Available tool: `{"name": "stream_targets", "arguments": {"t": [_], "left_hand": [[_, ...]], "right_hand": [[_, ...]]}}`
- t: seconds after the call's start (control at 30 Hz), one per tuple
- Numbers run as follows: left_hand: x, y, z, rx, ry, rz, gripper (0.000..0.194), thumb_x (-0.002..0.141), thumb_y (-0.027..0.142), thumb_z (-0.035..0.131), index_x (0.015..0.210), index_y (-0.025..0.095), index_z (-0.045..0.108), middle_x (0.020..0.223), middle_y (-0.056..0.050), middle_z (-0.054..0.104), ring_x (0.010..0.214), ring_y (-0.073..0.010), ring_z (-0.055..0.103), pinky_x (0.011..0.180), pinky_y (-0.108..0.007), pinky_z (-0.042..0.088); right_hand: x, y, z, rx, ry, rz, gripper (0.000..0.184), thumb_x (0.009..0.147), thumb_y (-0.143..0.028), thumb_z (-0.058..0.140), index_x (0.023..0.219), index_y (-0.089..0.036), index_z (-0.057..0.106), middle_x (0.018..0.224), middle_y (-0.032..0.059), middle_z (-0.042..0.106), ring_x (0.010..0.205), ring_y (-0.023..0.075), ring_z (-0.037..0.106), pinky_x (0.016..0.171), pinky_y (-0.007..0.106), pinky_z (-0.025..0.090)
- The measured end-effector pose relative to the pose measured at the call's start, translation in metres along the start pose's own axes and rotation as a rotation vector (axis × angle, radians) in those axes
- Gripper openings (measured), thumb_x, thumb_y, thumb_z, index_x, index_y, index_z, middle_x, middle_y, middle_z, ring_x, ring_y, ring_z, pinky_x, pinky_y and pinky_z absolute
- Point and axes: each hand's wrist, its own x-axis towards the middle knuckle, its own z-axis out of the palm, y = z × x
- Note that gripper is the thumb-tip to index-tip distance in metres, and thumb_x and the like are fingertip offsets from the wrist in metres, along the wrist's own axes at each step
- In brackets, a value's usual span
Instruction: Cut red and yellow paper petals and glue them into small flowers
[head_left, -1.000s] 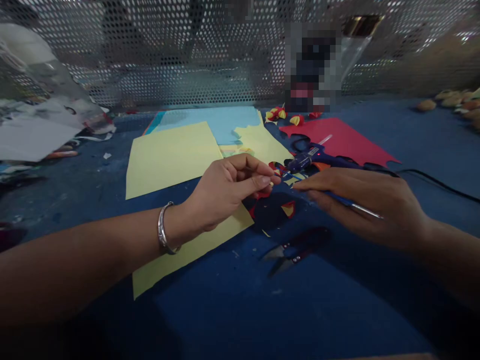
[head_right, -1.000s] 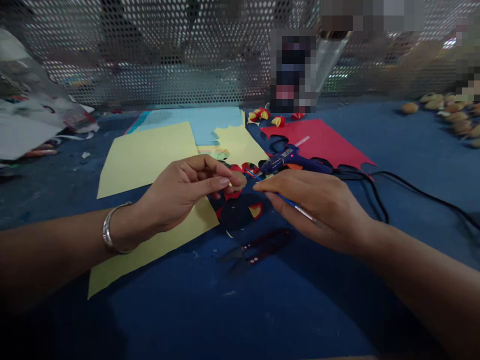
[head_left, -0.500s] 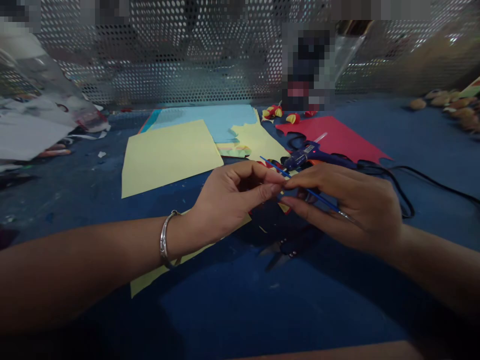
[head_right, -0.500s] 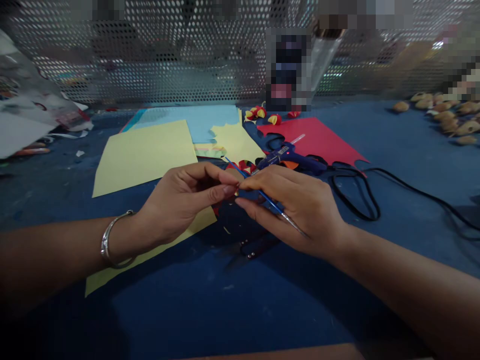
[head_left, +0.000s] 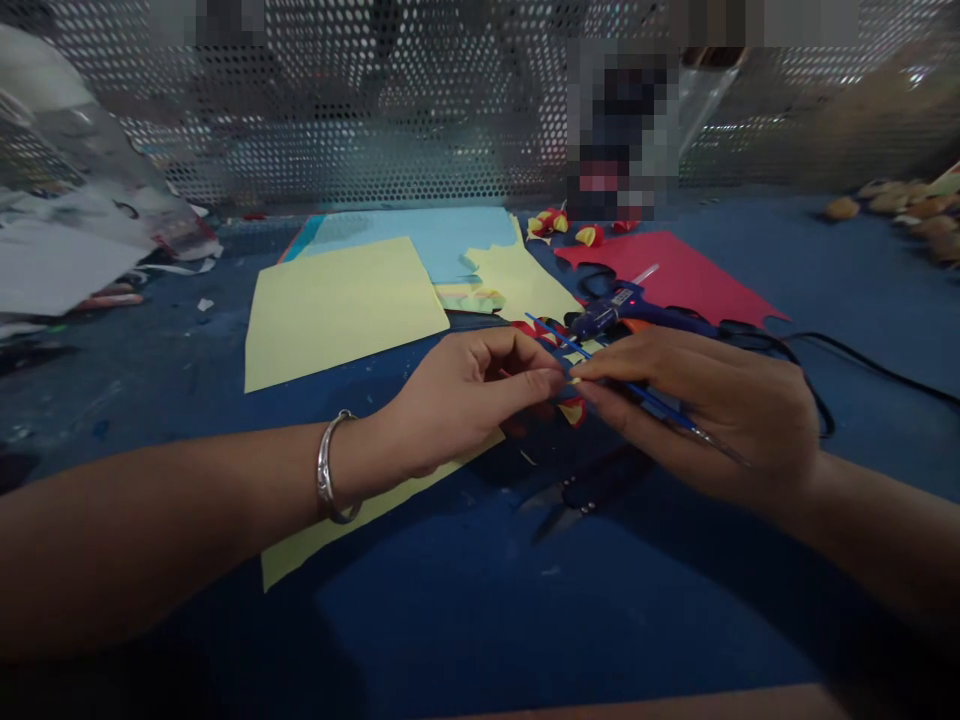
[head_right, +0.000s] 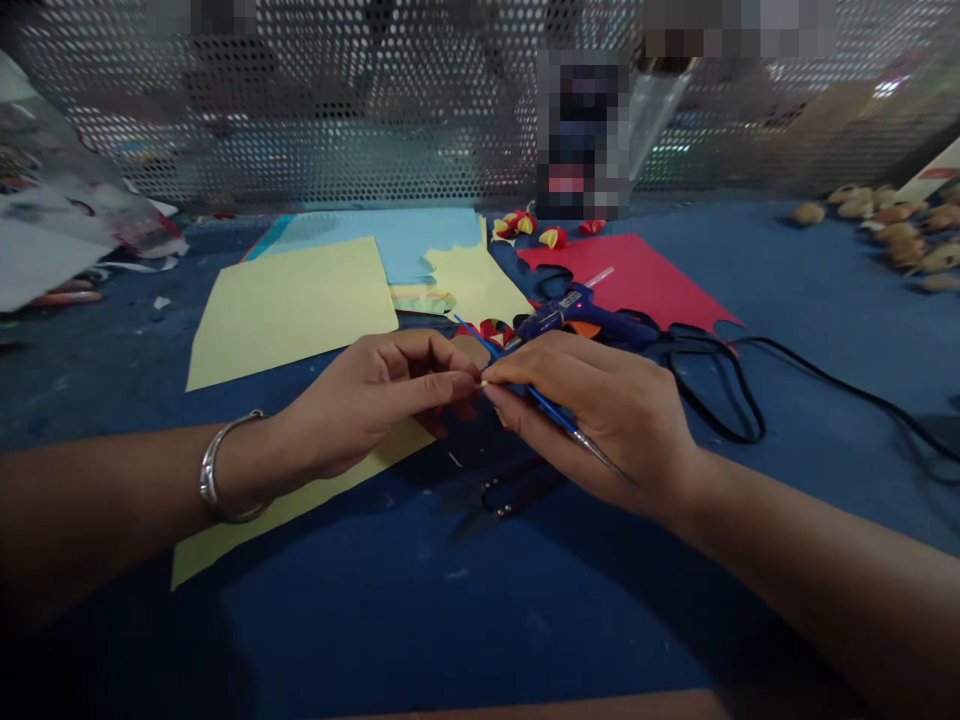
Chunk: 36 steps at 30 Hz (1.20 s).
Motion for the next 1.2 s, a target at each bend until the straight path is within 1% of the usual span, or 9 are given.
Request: {"name": "stream_targets", "arguments": {"t": [0.1,0.3,0.47,0.53,0.63,0.73,0.87,1.03,1.2], "left_hand": [[0.0014,0.0006,-0.0041,0.077,-0.027,0.040,0.023,0.084,0.036,0.082,0.086,0.016,0.071,0.077,-0.001,0.070,0.070,-0.0119,0.064,0.060,-0.022,0.054],[0.0040,-0.0010,-0.0054,0.145,-0.107,0.061,0.020,0.084,0.032,0.080,0.081,0.015,0.070,0.077,-0.001,0.069,0.065,-0.0093,0.059,0.059,-0.021,0.048],[0.0047,-0.0059,-0.0052,0.118,-0.136,0.168,0.012,0.086,0.023,0.079,0.081,0.014,0.071,0.084,-0.003,0.074,0.077,-0.0105,0.066,0.070,-0.021,0.051],[0.0039,-0.0061,-0.0056,0.148,-0.133,0.186,0.010,0.086,0.020,0.077,0.080,0.015,0.073,0.084,-0.003,0.074,0.077,-0.0108,0.066,0.068,-0.021,0.050],[0.0026,-0.0044,-0.0058,0.138,-0.123,0.138,0.013,0.086,0.024,0.078,0.077,0.015,0.074,0.078,-0.002,0.072,0.071,-0.0109,0.063,0.065,-0.022,0.050],[0.0033,-0.0033,-0.0060,0.046,-0.112,0.069,0.017,0.085,0.029,0.081,0.076,0.016,0.076,0.078,-0.003,0.075,0.070,-0.0116,0.065,0.068,-0.025,0.053],[0.0061,-0.0044,-0.0068,-0.114,-0.071,-0.022,0.015,0.087,0.027,0.079,0.076,0.016,0.078,0.078,-0.004,0.079,0.070,-0.0119,0.069,0.069,-0.025,0.055],[0.0069,-0.0056,-0.0065,-0.215,-0.070,-0.043,0.012,0.086,0.026,0.082,0.080,0.016,0.081,0.080,-0.004,0.080,0.071,-0.0114,0.070,0.071,-0.024,0.056],[0.0065,-0.0066,-0.0061,-0.171,-0.084,-0.014,0.021,0.085,0.036,0.087,0.083,0.017,0.080,0.083,-0.005,0.080,0.077,-0.0135,0.072,0.073,-0.025,0.056]], "right_hand": [[0.0006,0.0001,-0.0007,0.015,-0.017,-0.024,0.016,0.100,-0.013,0.065,0.108,-0.027,0.071,0.086,-0.0010,0.077,0.077,0.0154,0.075,0.074,0.029,0.060],[0.0009,0.0000,-0.0018,-0.023,-0.023,-0.054,0.017,0.101,-0.012,0.064,0.107,-0.027,0.070,0.091,-0.0007,0.079,0.079,0.0153,0.076,0.075,0.028,0.061],[0.0006,0.0009,-0.0021,-0.024,-0.049,-0.078,0.018,0.101,-0.013,0.063,0.107,-0.028,0.069,0.093,-0.0005,0.080,0.082,0.0159,0.077,0.077,0.028,0.063],[0.0009,0.0013,-0.0019,-0.029,-0.065,-0.077,0.018,0.102,-0.013,0.062,0.108,-0.028,0.070,0.093,-0.0003,0.080,0.082,0.0160,0.078,0.077,0.028,0.063],[0.0002,0.0008,-0.0015,-0.045,-0.038,-0.068,0.017,0.102,-0.016,0.063,0.112,-0.028,0.071,0.094,-0.0016,0.081,0.081,0.0157,0.078,0.077,0.028,0.064],[-0.0025,-0.0012,-0.0016,-0.089,0.025,0.027,0.021,0.103,-0.018,0.064,0.114,-0.033,0.074,0.096,-0.0036,0.083,0.084,0.0180,0.080,0.079,0.030,0.066],[-0.0059,-0.0033,-0.0042,-0.140,0.032,0.115,0.022,0.104,-0.022,0.062,0.115,-0.034,0.076,0.102,-0.0037,0.084,0.089,0.0217,0.082,0.081,0.033,0.067],[-0.0060,-0.0018,-0.0061,-0.121,0.045,0.063,0.017,0.102,-0.020,0.065,0.110,-0.030,0.076,0.101,-0.0022,0.084,0.086,0.0179,0.081,0.081,0.028,0.065],[-0.0052,-0.0015,-0.0054,-0.113,0.043,0.059,0.017,0.103,-0.020,0.064,0.110,-0.030,0.075,0.101,-0.0024,0.084,0.083,0.0176,0.081,0.078,0.028,0.065]]}}
